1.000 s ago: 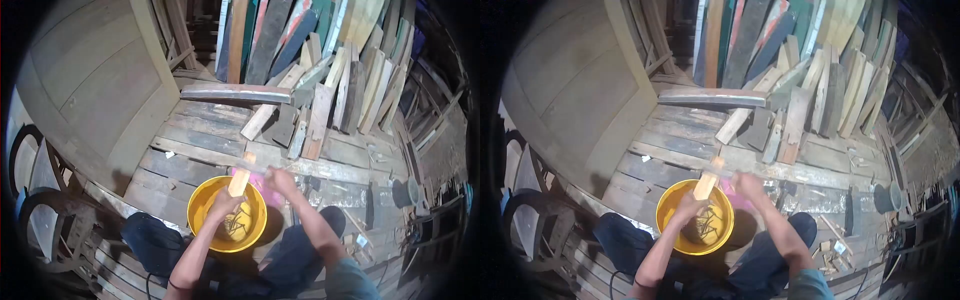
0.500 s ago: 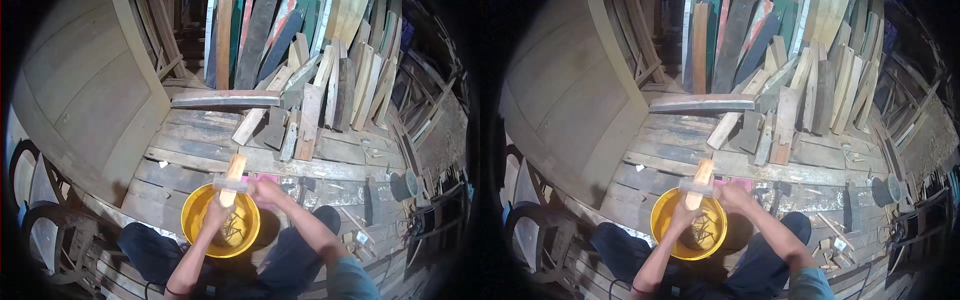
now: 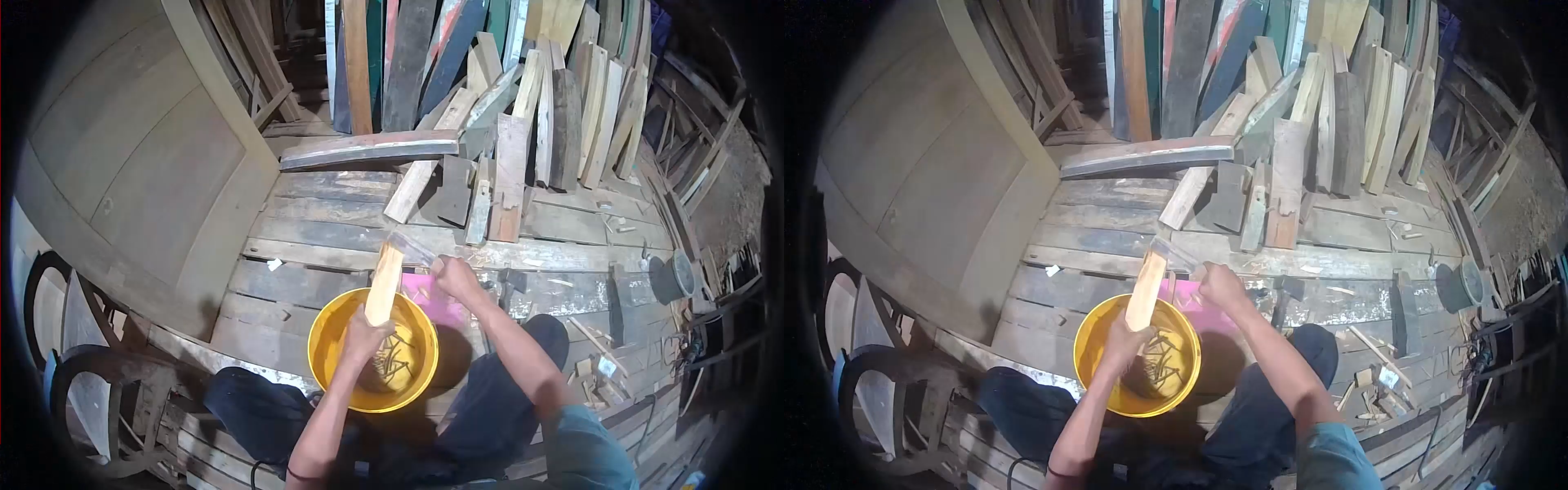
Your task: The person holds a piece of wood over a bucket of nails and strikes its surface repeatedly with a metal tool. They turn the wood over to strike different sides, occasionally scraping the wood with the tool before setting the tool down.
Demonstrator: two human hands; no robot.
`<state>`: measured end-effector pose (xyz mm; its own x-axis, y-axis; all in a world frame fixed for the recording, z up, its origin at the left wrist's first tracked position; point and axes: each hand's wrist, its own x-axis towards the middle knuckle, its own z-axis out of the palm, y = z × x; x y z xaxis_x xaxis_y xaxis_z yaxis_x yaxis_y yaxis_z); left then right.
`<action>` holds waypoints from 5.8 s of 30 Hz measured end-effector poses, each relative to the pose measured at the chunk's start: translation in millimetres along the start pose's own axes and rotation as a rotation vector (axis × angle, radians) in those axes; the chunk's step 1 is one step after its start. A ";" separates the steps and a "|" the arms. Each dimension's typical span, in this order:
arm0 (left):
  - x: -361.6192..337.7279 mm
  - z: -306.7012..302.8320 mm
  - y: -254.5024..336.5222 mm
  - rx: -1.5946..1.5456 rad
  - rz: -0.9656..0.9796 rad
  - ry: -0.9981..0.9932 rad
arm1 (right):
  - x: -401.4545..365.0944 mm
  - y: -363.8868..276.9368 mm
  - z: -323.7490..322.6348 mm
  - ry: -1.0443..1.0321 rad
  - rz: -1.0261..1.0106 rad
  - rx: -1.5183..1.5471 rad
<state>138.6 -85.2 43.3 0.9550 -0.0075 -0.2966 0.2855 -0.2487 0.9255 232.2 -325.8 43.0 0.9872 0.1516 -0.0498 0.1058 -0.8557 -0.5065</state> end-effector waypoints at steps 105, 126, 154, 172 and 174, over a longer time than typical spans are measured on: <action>10.0 -3.7 1.8 -0.332 -0.021 -0.021 | -23.2 -39.7 -37.9 -0.115 -0.453 0.026; 11.4 -26.5 20.8 -0.176 -0.126 -0.131 | -19.3 -27.7 -51.8 -0.266 -0.407 0.102; 10.6 -21.0 23.0 -0.131 -0.097 -0.094 | -9.8 -34.7 -48.4 -0.208 -0.127 0.048; 18.1 -16.4 4.0 -0.168 -0.095 -0.121 | -2.7 -14.5 -32.1 -0.196 -0.119 0.094; 13.3 -17.8 11.9 -0.162 -0.131 -0.117 | -0.9 -11.1 -28.9 -0.108 -0.017 0.153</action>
<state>156.1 -71.1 54.5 0.8959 -0.1000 -0.4329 0.4244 -0.0962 0.9004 233.6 -330.8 73.6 0.9659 0.2247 -0.1285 0.0947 -0.7687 -0.6325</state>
